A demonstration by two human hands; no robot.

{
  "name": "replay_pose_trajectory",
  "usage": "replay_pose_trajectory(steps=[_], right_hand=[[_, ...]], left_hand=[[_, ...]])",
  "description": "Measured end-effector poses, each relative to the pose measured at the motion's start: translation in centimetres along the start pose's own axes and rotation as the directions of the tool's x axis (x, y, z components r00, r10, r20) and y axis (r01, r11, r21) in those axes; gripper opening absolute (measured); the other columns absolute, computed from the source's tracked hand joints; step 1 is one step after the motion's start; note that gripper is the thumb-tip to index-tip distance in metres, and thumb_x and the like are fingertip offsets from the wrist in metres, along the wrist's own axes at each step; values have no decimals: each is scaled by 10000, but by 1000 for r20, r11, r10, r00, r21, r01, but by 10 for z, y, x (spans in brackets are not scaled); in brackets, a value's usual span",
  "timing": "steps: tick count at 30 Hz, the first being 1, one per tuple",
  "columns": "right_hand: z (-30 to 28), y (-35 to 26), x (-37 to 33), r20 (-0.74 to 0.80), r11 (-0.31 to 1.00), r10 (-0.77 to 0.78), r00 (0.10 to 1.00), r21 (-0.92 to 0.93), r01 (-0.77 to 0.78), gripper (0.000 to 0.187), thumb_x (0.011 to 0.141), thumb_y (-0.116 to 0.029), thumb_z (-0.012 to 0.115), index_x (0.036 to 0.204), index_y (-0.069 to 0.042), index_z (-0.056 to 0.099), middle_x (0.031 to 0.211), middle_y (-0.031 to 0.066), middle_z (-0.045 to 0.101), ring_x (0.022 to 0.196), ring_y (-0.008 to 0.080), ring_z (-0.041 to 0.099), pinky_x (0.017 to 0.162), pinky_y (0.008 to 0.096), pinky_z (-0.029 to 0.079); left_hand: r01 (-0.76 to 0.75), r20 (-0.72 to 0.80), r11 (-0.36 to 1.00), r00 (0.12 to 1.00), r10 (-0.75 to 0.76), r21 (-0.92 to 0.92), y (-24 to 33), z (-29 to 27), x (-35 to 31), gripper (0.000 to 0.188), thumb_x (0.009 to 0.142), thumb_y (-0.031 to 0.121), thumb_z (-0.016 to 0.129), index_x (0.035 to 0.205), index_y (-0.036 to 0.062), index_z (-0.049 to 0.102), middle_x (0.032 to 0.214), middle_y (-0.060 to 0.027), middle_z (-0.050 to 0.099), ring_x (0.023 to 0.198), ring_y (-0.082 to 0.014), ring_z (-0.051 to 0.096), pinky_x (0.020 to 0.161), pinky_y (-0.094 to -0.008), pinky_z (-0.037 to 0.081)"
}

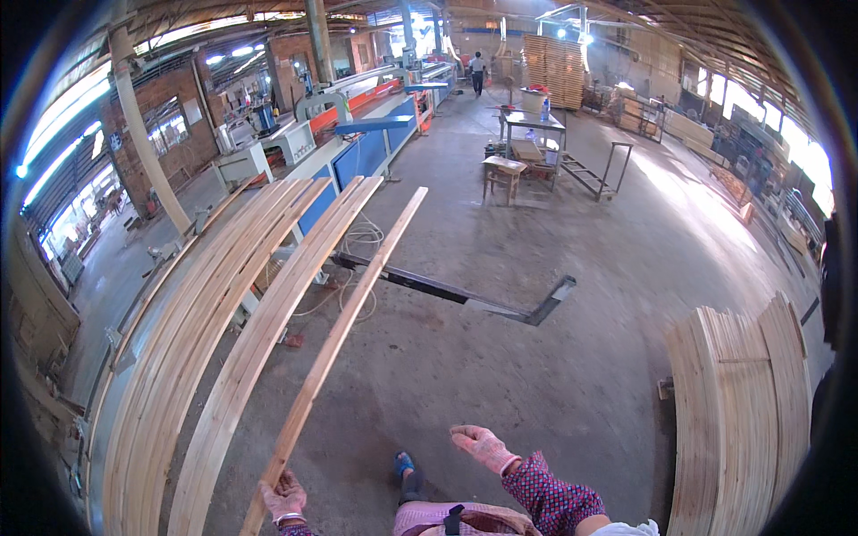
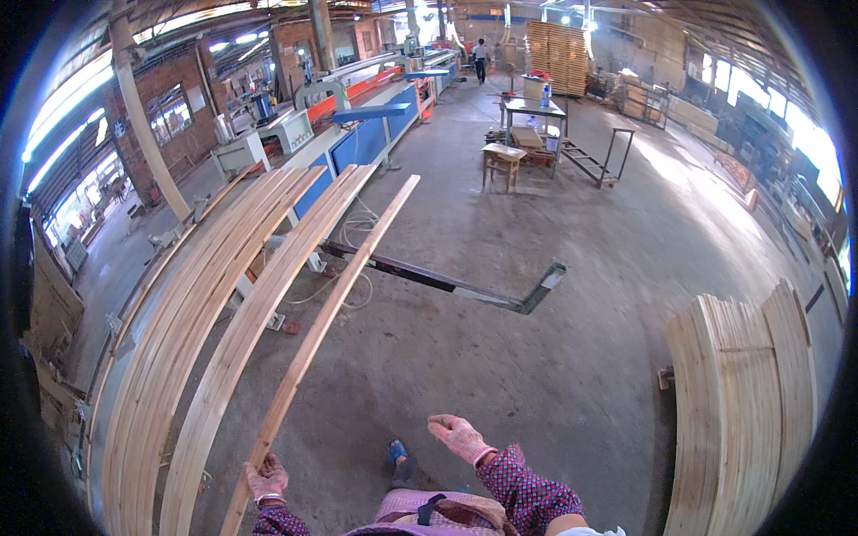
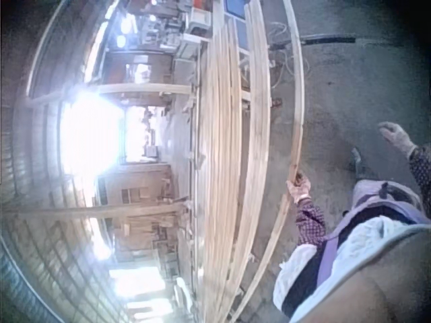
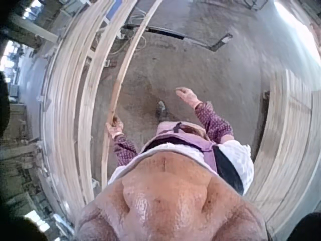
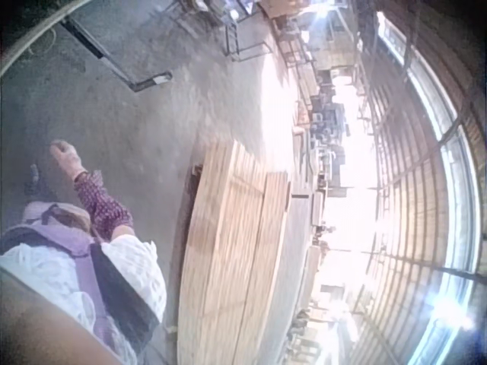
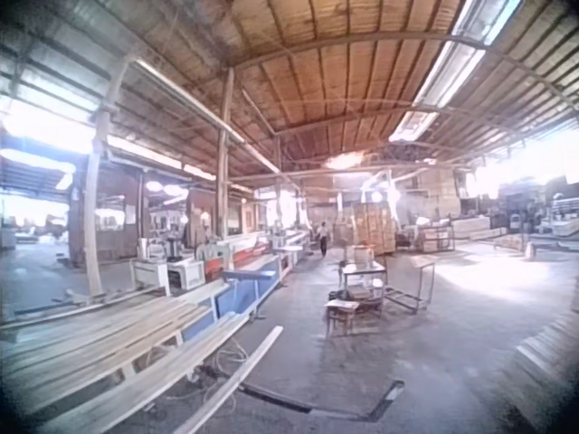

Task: The person picks up a long thin piece of wood from a stack and breaks it into smaller sections by hand and with their foot.

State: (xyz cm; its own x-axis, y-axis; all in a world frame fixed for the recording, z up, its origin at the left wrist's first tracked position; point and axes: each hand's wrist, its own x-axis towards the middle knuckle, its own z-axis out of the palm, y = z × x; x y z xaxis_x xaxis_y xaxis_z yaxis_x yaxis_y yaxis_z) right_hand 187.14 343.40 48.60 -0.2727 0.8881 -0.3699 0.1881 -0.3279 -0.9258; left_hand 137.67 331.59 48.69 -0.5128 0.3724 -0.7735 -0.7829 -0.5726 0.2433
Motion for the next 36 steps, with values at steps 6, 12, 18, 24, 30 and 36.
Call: replay_pose_trajectory(steps=[6,12,18,24,30,36], right_hand=[[46,-27,106,43,987,161,986,-29,-159,441,970,-337,640,1277,-21,667,1025,58,722,912,150,648,831,303,523],[92,-95,182,109,955,292,950,11,-295,446,974,-323,651,1279,3,654,980,17,694,853,110,621,775,269,517],[110,-135,248,102,939,343,934,-9,-344,454,975,-329,651,1287,1,648,1041,29,708,896,116,637,801,278,525],[88,-145,280,126,954,271,954,-168,-249,448,978,-307,646,1295,9,640,1064,48,711,915,123,647,837,276,529],[59,-182,284,-6,956,221,975,-194,-218,431,987,-274,636,1304,18,629,1085,62,710,925,135,651,844,281,531],[19,-153,321,-81,989,18,997,-144,-30,460,955,-305,660,1316,-21,623,1199,116,714,1073,175,661,942,311,510]], left_hand=[[-204,40,978,978,206,-47,49,105,96,484,942,408,687,1220,22,599,1105,-124,657,968,-288,657,801,-425,619],[-296,-52,946,955,291,-130,62,148,126,468,948,333,684,1294,45,557,1148,-110,645,980,-283,639,862,-426,577],[-360,-154,928,926,344,-93,37,198,84,444,956,336,646,1291,51,585,1222,-140,643,1114,-307,621,975,-455,547],[-142,81,982,988,133,121,-19,198,114,461,953,552,597,1057,110,675,897,-43,692,791,-214,641,698,-372,533],[111,252,790,913,-321,603,-197,222,120,434,930,369,715,1202,44,618,1061,-90,684,930,-280,671,780,-402,595],[-491,706,557,654,-272,669,-279,351,51,530,903,220,761,1346,9,562,1251,-108,653,1097,-266,642,971,-379,533]])
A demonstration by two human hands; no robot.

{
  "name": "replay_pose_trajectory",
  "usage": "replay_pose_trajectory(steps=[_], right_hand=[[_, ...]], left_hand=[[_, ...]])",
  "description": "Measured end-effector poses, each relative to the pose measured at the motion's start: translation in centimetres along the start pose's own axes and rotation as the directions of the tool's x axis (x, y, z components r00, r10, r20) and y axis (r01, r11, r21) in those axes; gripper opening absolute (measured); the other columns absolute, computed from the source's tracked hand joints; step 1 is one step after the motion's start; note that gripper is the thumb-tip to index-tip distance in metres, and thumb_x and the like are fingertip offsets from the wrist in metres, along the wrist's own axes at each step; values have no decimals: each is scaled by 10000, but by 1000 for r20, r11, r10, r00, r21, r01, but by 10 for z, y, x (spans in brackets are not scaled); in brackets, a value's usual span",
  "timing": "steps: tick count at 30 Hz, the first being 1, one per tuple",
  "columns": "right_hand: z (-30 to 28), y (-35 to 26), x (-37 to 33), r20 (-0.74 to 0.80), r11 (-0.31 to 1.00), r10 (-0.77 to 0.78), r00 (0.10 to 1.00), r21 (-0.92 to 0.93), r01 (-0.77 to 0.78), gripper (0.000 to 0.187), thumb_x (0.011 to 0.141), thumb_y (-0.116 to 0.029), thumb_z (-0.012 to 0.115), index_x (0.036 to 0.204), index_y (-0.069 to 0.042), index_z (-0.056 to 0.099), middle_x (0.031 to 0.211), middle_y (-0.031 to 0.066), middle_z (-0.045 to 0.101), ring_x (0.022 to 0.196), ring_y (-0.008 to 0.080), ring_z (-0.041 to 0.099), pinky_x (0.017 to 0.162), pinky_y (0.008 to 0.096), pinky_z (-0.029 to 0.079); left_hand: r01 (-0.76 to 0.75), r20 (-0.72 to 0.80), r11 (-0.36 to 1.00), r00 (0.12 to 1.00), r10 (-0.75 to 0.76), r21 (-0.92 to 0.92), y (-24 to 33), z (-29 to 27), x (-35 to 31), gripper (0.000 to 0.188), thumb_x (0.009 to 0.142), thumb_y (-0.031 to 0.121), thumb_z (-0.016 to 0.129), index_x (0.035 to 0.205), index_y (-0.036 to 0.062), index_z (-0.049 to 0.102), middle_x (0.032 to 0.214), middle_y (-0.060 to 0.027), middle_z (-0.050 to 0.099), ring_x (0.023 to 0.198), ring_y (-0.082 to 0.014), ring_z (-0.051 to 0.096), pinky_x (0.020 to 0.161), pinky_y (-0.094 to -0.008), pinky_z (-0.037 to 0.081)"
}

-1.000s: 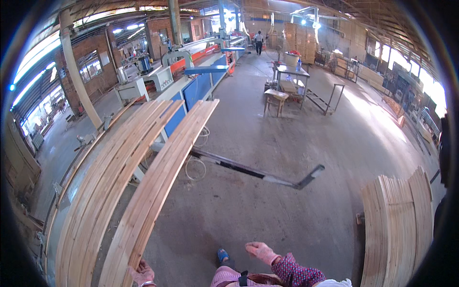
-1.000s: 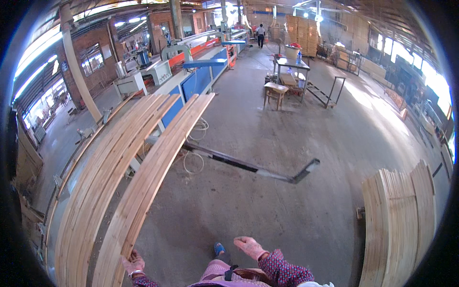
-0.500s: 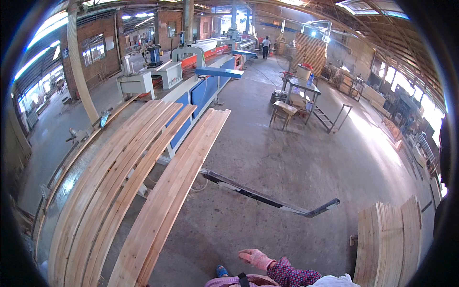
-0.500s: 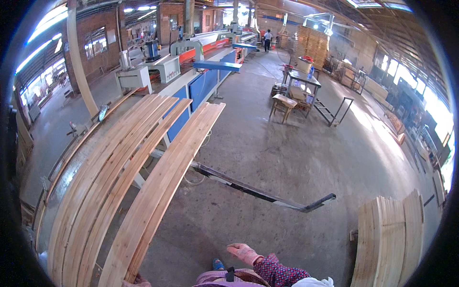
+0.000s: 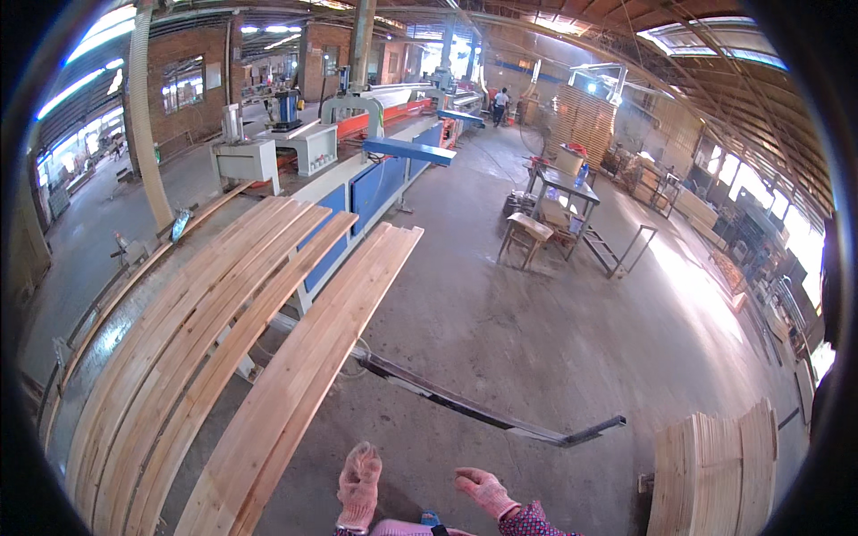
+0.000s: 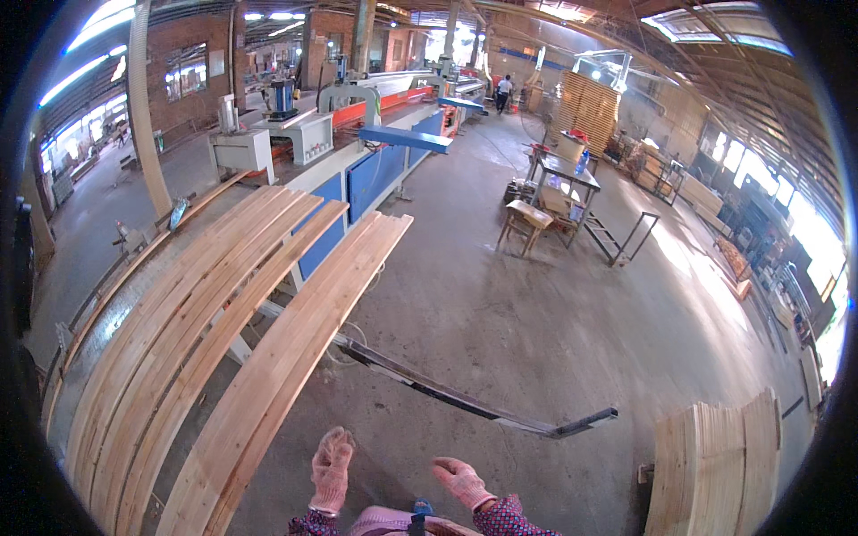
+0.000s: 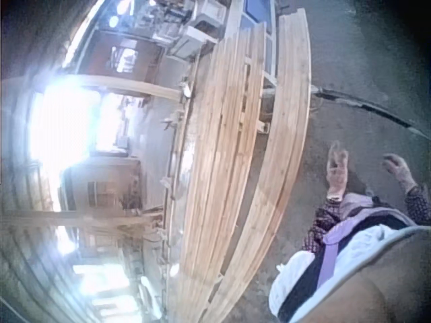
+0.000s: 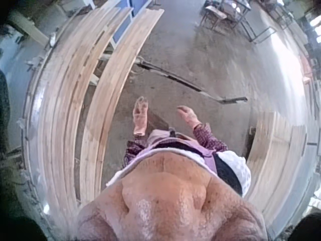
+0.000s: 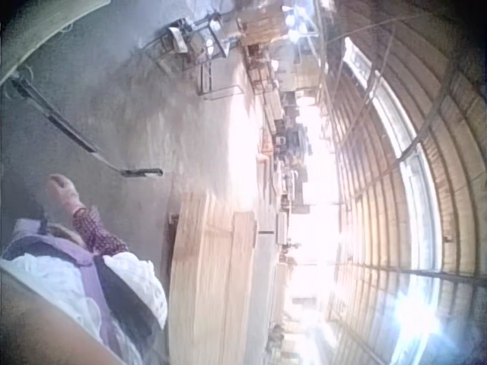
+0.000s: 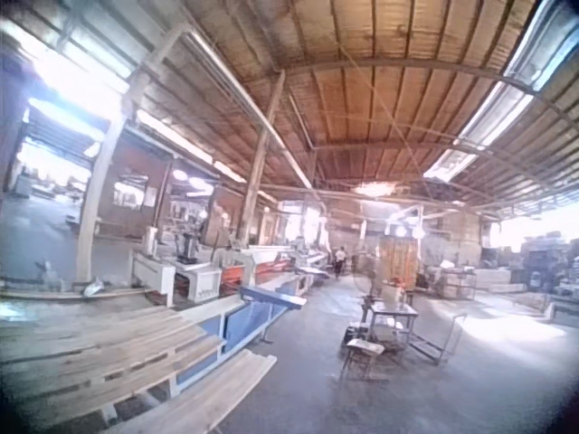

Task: The person picks up a long thin piece of wood from a stack and breaks it into smaller sections by hand and with their foot.

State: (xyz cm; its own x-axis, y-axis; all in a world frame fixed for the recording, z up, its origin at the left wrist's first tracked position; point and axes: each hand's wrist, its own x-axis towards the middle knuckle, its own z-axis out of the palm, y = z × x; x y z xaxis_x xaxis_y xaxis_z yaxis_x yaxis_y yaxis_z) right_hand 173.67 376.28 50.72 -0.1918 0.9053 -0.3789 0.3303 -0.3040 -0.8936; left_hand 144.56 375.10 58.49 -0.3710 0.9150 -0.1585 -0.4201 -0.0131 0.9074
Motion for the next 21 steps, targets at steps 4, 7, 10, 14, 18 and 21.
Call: replay_pose_trajectory(steps=[4,7,10,14,18,21], right_hand=[[-2,-54,50,-184,964,-106,977,-258,56,539,888,-333,717,1326,-42,600,1243,136,685,1146,242,643,1000,361,494],[-4,-100,91,-238,787,-345,908,-601,141,721,763,-422,802,1351,-78,564,1328,163,607,1252,353,560,1054,447,457],[17,-162,129,-257,633,-426,868,-770,82,746,740,-356,821,1361,-58,536,1407,189,538,1318,376,502,1078,450,438],[42,-171,197,-219,583,-161,962,-808,-87,857,732,-495,815,1401,-74,483,1427,167,518,1327,359,493,1089,468,424],[82,-214,237,-165,493,50,985,-854,-168,895,714,-511,810,1413,-66,473,1404,192,545,1311,369,517,1069,452,447],[86,-195,262,-254,493,74,964,-832,-256,710,735,-532,772,1307,-139,620,1277,134,659,1215,314,610,1019,429,480]], left_hand=[[-499,182,748,864,469,438,43,-6,73,666,868,261,791,1406,-13,509,1366,-170,579,1247,-318,556,1094,-409,438],[-440,255,244,801,541,864,86,-38,136,758,814,373,794,1402,-5,500,1415,-220,519,1315,-381,484,1131,-488,371],[-213,210,-56,823,528,975,116,-82,201,851,746,469,784,1394,7,486,1436,-239,479,1350,-424,424,1138,-546,323],[-58,97,-113,923,373,992,122,-126,265,886,725,534,767,1388,24,474,1401,-214,513,1300,-407,488,1085,-538,398],[110,-110,-12,994,-19,994,125,-136,279,876,803,605,669,1426,33,439,1306,-175,611,1076,-339,673,842,-479,565],[105,-100,71,992,-81,992,148,-122,273,870,829,611,641,1430,19,431,1213,-207,666,1016,-378,698,840,-484,564]])
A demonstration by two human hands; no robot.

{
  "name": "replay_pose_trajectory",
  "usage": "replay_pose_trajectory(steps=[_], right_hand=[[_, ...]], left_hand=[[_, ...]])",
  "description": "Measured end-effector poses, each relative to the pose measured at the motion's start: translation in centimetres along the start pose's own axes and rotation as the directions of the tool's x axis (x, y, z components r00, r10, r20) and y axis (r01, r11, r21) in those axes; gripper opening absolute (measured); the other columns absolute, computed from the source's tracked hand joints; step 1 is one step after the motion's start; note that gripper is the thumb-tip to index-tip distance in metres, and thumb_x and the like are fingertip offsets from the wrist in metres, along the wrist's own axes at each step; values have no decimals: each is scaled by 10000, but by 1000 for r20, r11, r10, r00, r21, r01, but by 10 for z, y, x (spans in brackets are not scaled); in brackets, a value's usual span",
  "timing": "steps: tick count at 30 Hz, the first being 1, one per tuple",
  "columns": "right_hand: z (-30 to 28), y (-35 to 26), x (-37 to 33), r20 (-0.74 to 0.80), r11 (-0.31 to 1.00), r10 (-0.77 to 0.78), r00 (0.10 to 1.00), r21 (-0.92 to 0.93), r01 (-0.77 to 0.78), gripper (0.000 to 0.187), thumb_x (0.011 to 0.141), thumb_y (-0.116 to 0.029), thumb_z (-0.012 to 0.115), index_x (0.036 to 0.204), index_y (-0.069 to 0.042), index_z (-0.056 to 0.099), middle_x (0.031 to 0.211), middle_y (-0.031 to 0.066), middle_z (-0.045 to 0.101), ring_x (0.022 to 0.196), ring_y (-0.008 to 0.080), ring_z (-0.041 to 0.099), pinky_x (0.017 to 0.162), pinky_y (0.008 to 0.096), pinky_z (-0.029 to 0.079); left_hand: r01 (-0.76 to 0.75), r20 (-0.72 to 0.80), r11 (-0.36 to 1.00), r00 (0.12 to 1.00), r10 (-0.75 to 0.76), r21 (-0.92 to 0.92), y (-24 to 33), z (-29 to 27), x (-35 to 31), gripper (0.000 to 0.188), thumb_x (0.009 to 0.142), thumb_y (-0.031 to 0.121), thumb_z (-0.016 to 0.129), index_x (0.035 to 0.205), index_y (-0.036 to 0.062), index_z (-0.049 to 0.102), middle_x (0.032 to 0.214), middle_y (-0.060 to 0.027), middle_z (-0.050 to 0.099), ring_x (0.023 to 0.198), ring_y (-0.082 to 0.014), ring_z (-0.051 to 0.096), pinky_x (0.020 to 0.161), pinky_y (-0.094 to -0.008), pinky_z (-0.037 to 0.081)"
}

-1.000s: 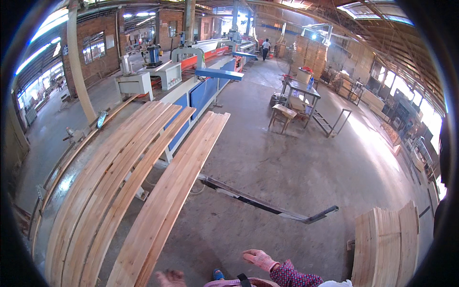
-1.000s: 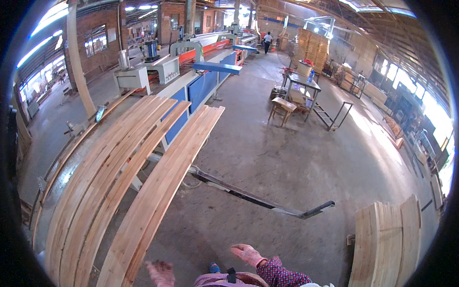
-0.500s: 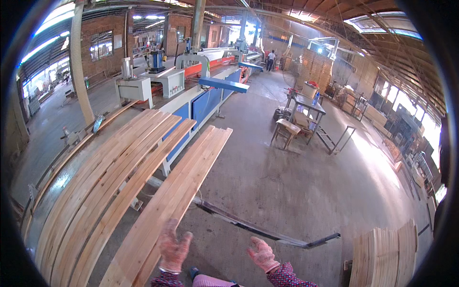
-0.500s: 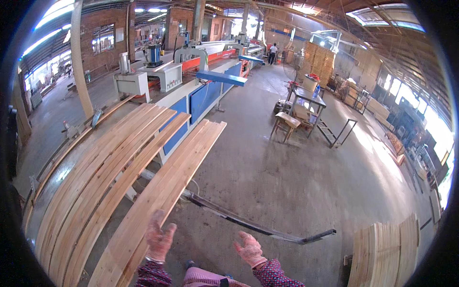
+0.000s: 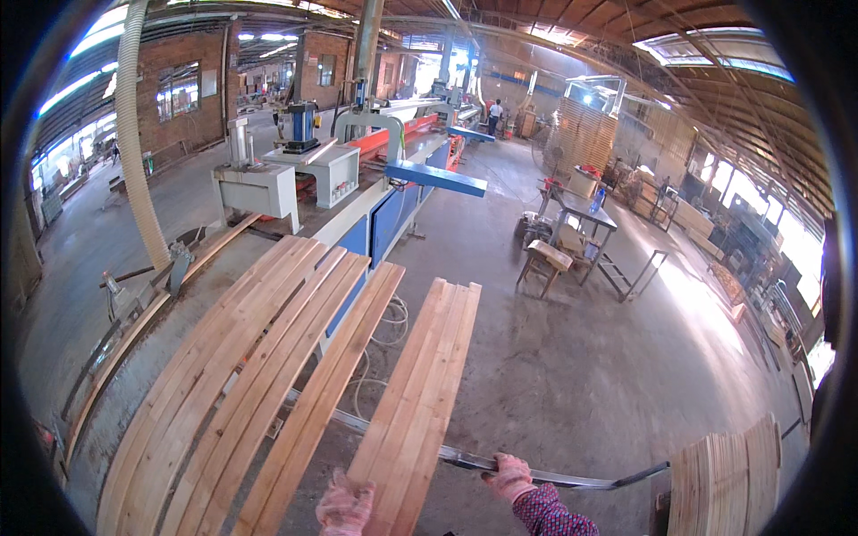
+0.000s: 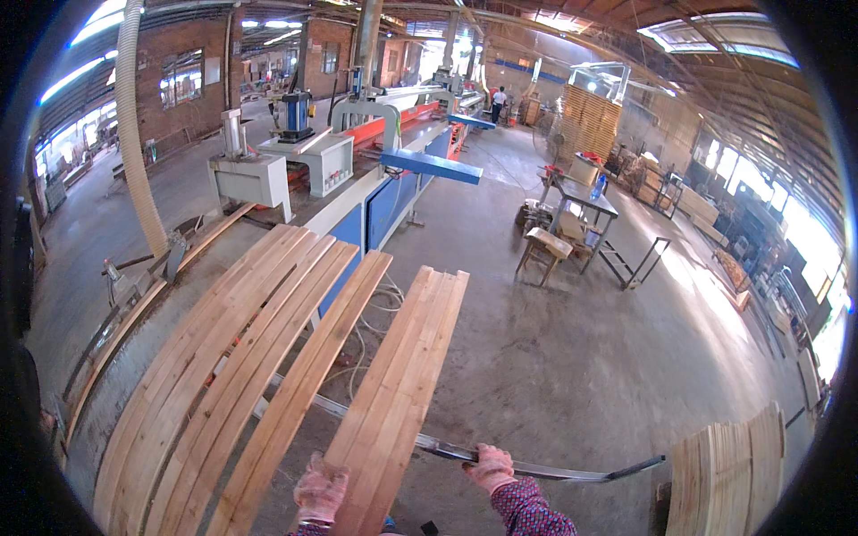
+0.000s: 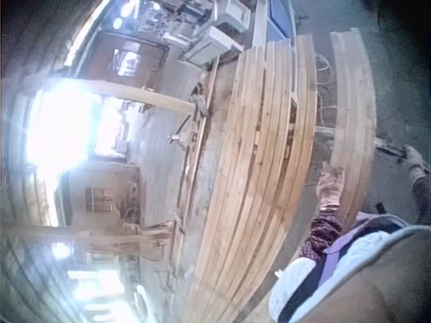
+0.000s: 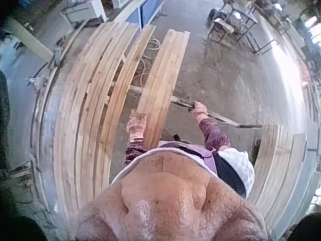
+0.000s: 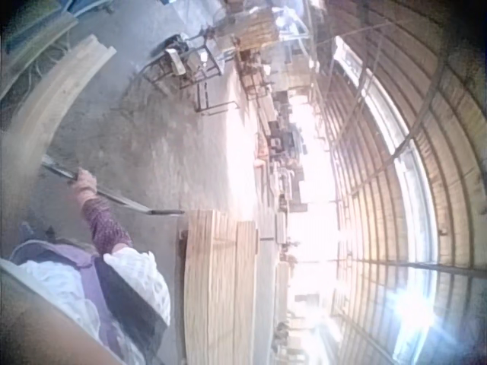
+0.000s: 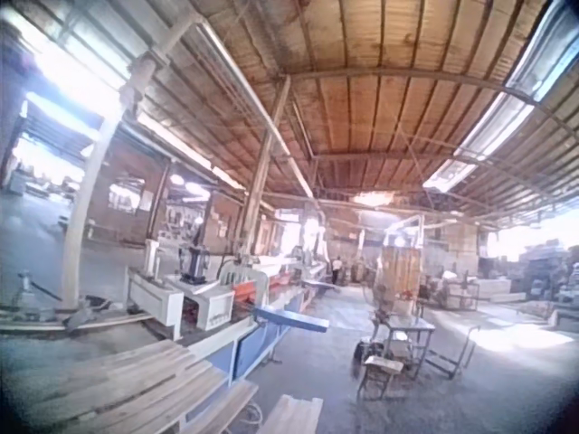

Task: The person picks up a long thin piece of wood from a stack and breaks it into smaller sections by hand and with their foot.

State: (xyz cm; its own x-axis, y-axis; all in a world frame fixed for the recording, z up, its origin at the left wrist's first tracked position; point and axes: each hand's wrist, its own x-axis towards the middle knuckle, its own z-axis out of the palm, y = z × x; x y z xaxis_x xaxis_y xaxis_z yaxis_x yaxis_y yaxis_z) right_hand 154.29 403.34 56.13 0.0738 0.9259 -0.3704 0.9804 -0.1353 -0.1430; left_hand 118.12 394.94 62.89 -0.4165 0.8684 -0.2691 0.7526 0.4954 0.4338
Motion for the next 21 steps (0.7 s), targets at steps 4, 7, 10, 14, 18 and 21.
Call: replay_pose_trajectory(steps=[4,7,10,14,18,21], right_hand=[[-6,-25,4,59,997,76,995,8,-76,537,746,-542,766,1161,-204,725,1113,88,734,1081,299,682,945,421,522],[-3,-11,10,105,997,80,991,8,-81,524,742,-549,778,1132,-202,733,1050,79,746,1034,293,699,912,409,539],[-6,-14,9,139,996,65,988,46,-72,532,744,-555,781,1123,-186,731,1033,81,745,1009,295,703,894,400,545],[-8,-18,9,151,997,61,987,39,-68,529,713,-527,829,1090,-169,730,1007,89,745,991,296,706,886,396,545],[-8,-18,12,141,1000,21,990,-10,-20,480,758,-540,780,1072,-180,732,1013,90,744,988,299,703,875,408,546],[2,-4,15,124,1000,-2,992,-17,4,453,779,-536,761,1071,-191,734,1007,84,746,981,293,704,871,408,547]], left_hand=[[-18,16,1000,1000,18,20,-13,2,4,894,843,632,613,1449,3,422,1197,-190,670,1003,-349,701,822,-457,569],[-292,-502,882,736,455,371,-46,51,16,666,903,633,577,1208,45,647,744,-95,661,657,-242,651,571,-394,541],[-260,-398,920,842,364,292,-53,54,18,829,916,666,497,1436,19,490,780,-109,660,621,-232,645,525,-394,533],[-227,-419,917,835,356,327,-56,59,21,867,924,694,447,1466,17,465,794,-97,650,584,-210,607,519,-374,519],[-230,-455,895,796,398,381,-66,75,28,866,927,701,425,1468,27,467,810,-94,646,587,-203,593,520,-368,513],[-232,-425,880,806,412,414,-62,67,25,827,934,681,423,1457,44,485,817,-80,650,587,-193,603,513,-367,510]])
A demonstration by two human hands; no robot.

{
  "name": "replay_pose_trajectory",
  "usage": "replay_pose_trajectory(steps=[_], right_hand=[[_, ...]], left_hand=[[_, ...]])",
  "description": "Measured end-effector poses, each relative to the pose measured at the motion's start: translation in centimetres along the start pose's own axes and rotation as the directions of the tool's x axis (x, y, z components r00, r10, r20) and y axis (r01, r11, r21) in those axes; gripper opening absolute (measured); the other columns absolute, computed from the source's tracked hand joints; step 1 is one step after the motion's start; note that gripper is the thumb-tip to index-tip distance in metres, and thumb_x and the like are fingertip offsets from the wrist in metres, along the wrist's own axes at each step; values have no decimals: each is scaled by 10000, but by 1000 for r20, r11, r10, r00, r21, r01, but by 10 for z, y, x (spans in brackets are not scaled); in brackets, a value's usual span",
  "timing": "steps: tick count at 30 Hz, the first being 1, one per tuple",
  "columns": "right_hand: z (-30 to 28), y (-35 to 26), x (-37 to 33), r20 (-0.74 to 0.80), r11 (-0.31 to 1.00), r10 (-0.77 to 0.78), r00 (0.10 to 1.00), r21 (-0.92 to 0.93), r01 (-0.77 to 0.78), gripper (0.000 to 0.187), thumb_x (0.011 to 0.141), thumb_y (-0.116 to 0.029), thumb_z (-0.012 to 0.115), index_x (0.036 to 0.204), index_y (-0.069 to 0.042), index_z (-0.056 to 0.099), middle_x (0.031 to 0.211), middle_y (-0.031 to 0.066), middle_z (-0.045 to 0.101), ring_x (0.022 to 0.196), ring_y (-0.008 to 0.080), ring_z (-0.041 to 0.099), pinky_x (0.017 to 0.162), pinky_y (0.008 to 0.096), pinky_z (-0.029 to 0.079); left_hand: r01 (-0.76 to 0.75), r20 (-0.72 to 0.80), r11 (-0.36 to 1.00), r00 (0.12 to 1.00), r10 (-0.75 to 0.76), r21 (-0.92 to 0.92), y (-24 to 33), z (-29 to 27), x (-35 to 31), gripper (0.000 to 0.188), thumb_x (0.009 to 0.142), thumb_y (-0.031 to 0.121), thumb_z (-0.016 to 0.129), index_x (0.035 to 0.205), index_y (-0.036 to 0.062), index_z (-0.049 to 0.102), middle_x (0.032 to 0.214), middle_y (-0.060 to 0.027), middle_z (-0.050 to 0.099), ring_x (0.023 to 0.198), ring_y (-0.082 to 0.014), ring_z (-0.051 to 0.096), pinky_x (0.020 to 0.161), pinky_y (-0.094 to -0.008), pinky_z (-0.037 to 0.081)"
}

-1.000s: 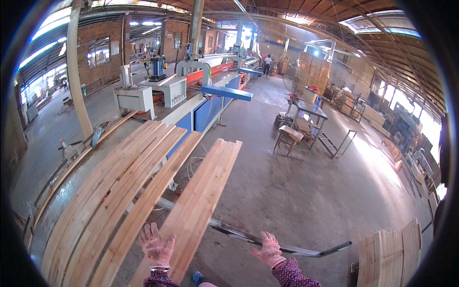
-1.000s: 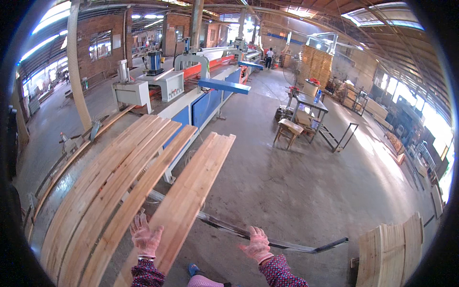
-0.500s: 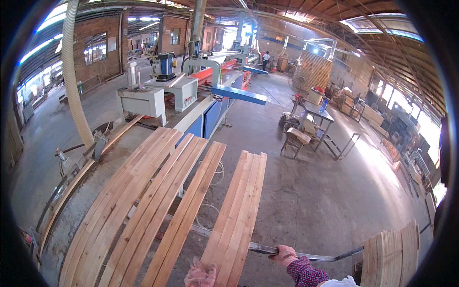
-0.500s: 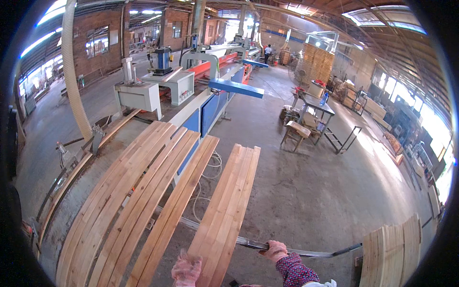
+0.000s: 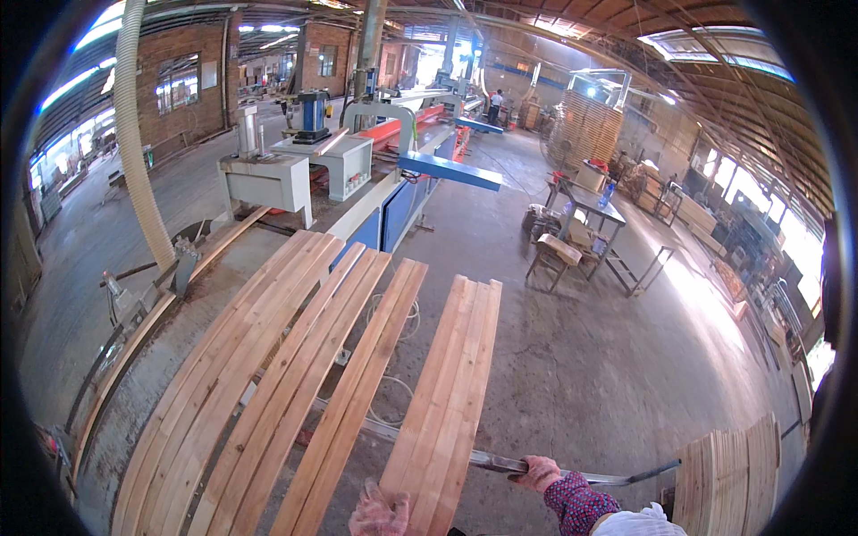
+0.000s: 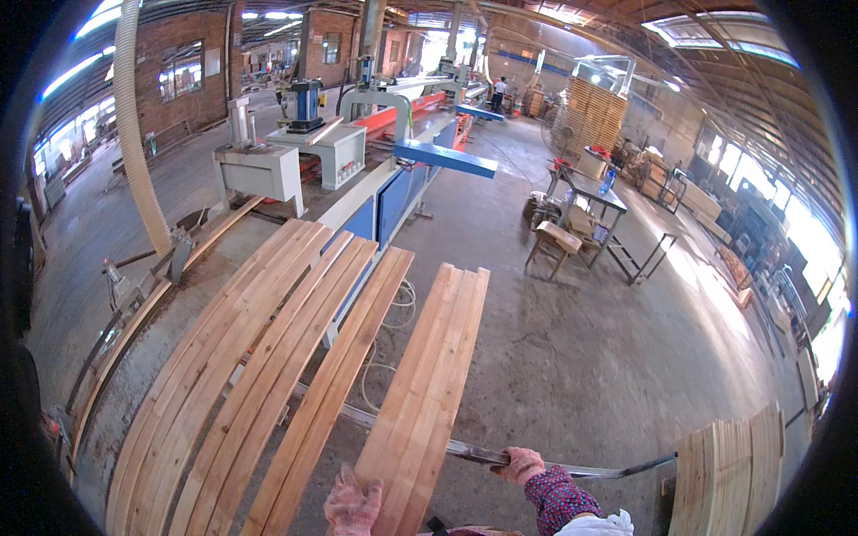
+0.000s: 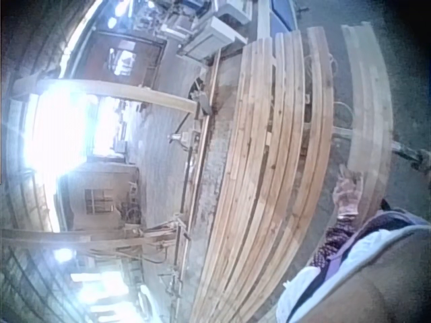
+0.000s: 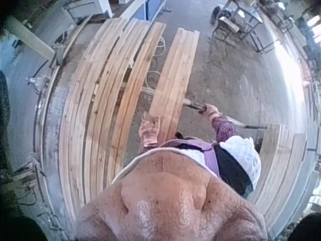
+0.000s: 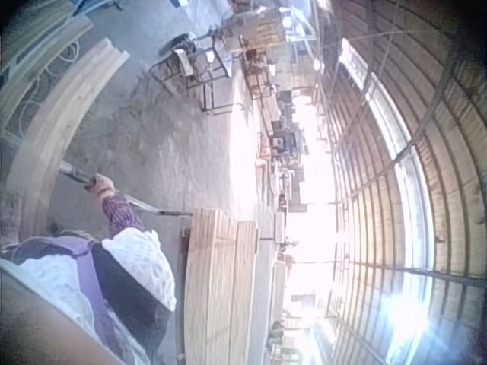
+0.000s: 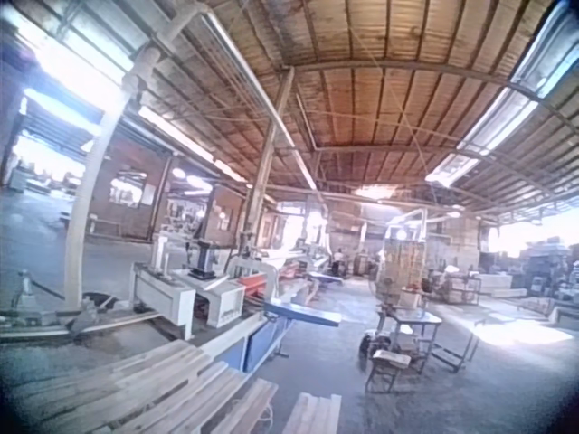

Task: The person picks up a long thin piece of wood from a stack and breaks it into smaller sections by hand and with their foot.

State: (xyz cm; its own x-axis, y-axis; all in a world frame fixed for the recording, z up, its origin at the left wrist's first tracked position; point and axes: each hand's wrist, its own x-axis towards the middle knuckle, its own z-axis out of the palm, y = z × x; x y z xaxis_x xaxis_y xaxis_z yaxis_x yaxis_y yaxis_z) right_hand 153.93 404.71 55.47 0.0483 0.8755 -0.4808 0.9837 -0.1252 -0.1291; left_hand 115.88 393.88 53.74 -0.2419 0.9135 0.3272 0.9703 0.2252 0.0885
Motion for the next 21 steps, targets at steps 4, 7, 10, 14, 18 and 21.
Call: replay_pose_trajectory(steps=[4,7,10,14,18,21], right_hand=[[0,-3,1,13,1000,12,1000,7,-12,469,775,-543,767,1090,-197,730,1008,76,747,985,292,704,886,408,540],[2,1,3,-20,999,-2,1000,41,2,481,713,-524,822,1049,-191,730,969,82,742,949,302,701,859,411,550],[6,9,7,-45,999,-29,999,37,30,481,724,-524,813,1061,-191,730,981,82,743,958,297,703,866,407,549],[-3,-2,0,-40,998,-26,999,55,28,484,742,-527,795,1083,-191,730,999,86,744,976,300,704,876,404,547],[-5,0,-1,-52,998,-46,998,44,48,469,744,-521,796,1065,-186,732,996,91,745,969,303,706,871,406,548],[-5,2,-2,-54,997,-59,997,42,62,454,745,-512,799,1051,-183,732,988,89,746,962,302,707,866,407,549]], left_hand=[[195,277,963,951,-140,-185,4,-34,17,829,878,632,553,1443,33,461,1065,-147,668,860,-287,671,699,-415,551],[302,436,932,879,-192,-198,11,-59,29,866,848,618,612,1438,8,440,1181,-194,670,1004,-341,697,800,-439,576],[289,408,928,896,-175,-236,12,-59,25,868,845,619,616,1432,2,447,1187,-199,666,1022,-344,691,809,-446,574],[283,355,910,920,-168,-302,11,-63,27,869,837,617,632,1418,-8,463,1193,-197,665,1021,-350,687,818,-458,571],[198,248,944,960,-132,-265,9,-50,21,846,842,588,647,1416,-6,463,1188,-197,667,1007,-358,689,793,-459,576],[228,312,946,938,-150,-232,15,-62,26,827,854,582,634,1420,5,459,1181,-198,670,983,-363,696,788,-460,578]])
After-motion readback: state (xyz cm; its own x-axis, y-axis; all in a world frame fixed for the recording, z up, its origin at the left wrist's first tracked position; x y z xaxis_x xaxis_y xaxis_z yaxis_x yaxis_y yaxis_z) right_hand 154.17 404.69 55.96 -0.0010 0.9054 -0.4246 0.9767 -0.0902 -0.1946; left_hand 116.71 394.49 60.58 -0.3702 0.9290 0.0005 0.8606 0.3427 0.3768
